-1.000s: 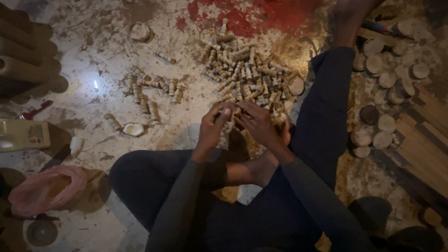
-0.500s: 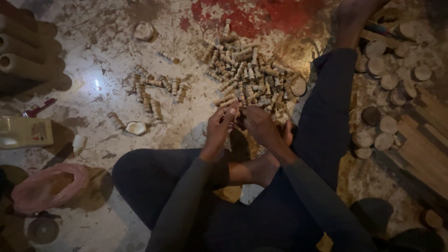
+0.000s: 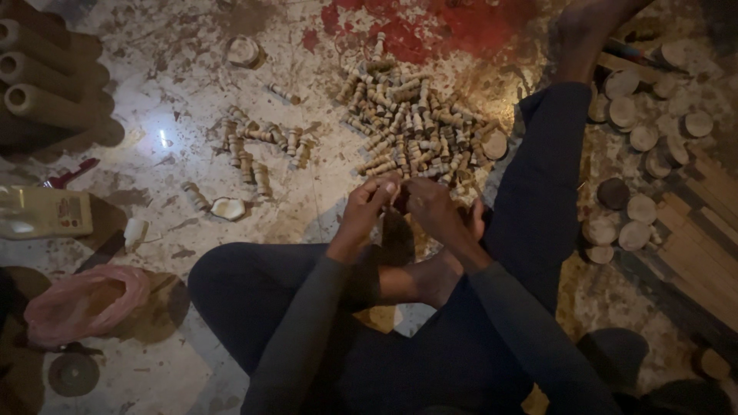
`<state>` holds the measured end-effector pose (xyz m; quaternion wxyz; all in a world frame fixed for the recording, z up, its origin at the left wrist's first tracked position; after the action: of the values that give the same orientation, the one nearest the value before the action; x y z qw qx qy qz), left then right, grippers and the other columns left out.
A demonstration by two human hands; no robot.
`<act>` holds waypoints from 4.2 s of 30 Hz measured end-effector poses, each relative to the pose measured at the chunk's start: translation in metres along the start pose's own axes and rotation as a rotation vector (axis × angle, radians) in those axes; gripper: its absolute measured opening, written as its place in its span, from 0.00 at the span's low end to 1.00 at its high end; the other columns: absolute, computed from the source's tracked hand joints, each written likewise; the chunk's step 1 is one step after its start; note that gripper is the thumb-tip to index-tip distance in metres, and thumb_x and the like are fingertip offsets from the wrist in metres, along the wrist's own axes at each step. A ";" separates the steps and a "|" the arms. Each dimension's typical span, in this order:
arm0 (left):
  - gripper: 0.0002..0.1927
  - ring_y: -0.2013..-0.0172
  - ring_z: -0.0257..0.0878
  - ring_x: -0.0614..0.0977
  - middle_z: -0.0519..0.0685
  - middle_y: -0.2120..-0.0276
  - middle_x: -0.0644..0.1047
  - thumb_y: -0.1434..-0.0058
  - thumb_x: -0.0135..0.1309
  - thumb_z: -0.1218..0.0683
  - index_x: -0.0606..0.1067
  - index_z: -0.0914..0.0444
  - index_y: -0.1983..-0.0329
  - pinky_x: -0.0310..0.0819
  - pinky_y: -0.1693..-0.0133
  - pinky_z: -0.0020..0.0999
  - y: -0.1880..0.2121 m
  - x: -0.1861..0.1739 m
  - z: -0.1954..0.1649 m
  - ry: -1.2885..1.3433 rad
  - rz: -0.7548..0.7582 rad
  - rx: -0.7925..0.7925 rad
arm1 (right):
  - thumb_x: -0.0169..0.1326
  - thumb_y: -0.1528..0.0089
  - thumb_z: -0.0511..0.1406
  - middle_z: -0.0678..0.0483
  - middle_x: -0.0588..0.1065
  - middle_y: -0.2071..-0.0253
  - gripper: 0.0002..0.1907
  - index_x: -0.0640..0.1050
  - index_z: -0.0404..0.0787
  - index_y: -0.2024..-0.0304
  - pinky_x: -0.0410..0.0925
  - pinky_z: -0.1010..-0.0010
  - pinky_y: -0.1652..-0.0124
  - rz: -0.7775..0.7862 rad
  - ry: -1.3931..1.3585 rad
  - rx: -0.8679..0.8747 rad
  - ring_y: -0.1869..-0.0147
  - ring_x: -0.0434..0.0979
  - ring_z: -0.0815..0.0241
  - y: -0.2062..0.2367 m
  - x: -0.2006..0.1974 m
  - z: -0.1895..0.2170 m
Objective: The person sits on the floor and repeatedly picks up small wooden pieces, then joins them together by hand. The person handles the pieces one at a time, aligning and pressing them to form connected units.
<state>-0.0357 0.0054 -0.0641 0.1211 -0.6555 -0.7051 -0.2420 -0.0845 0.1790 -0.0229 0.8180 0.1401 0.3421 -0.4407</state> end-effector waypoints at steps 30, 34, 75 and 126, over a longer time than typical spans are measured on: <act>0.20 0.66 0.32 0.79 0.43 0.65 0.79 0.31 0.51 0.40 0.80 0.59 0.53 0.76 0.64 0.31 0.012 0.001 -0.030 0.252 -0.105 -0.202 | 0.67 0.42 0.27 0.43 0.78 0.40 0.25 0.79 0.37 0.42 0.75 0.59 0.42 -0.138 -0.018 -0.205 0.35 0.78 0.45 -0.002 0.003 -0.005; 0.18 0.65 0.31 0.77 0.41 0.64 0.77 0.27 0.52 0.41 0.78 0.60 0.53 0.73 0.63 0.30 0.013 0.002 -0.028 0.308 -0.052 -0.175 | 0.66 0.41 0.27 0.43 0.77 0.40 0.24 0.78 0.37 0.42 0.75 0.59 0.41 -0.157 -0.068 -0.228 0.34 0.77 0.45 -0.001 0.004 -0.011; 0.23 0.60 0.33 0.77 0.45 0.60 0.80 0.27 0.54 0.42 0.80 0.65 0.44 0.73 0.56 0.31 0.010 0.011 -0.036 -0.182 -0.139 0.041 | 0.60 0.35 0.39 0.47 0.79 0.67 0.15 0.80 0.37 0.50 0.69 0.63 0.66 0.053 -0.303 0.355 0.67 0.77 0.52 -0.008 -0.010 0.021; 0.21 0.66 0.34 0.79 0.44 0.69 0.75 0.26 0.49 0.40 0.76 0.61 0.60 0.74 0.63 0.33 0.008 -0.011 -0.040 0.041 -0.272 -0.092 | 0.68 0.39 0.36 0.48 0.80 0.58 0.15 0.82 0.37 0.52 0.73 0.64 0.54 -0.113 -0.130 0.083 0.54 0.81 0.56 -0.009 -0.021 0.033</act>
<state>-0.0328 -0.0237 -0.0337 0.0712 -0.5536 -0.7730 -0.3015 -0.0855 0.1691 0.0163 0.8059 0.1253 0.2770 -0.5080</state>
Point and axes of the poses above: each hand's wrist, its own y-axis away from the middle knuckle, its own x-axis out of the palm, z = x × y, the point moved 2 cm from there along -y, towards the middle knuckle
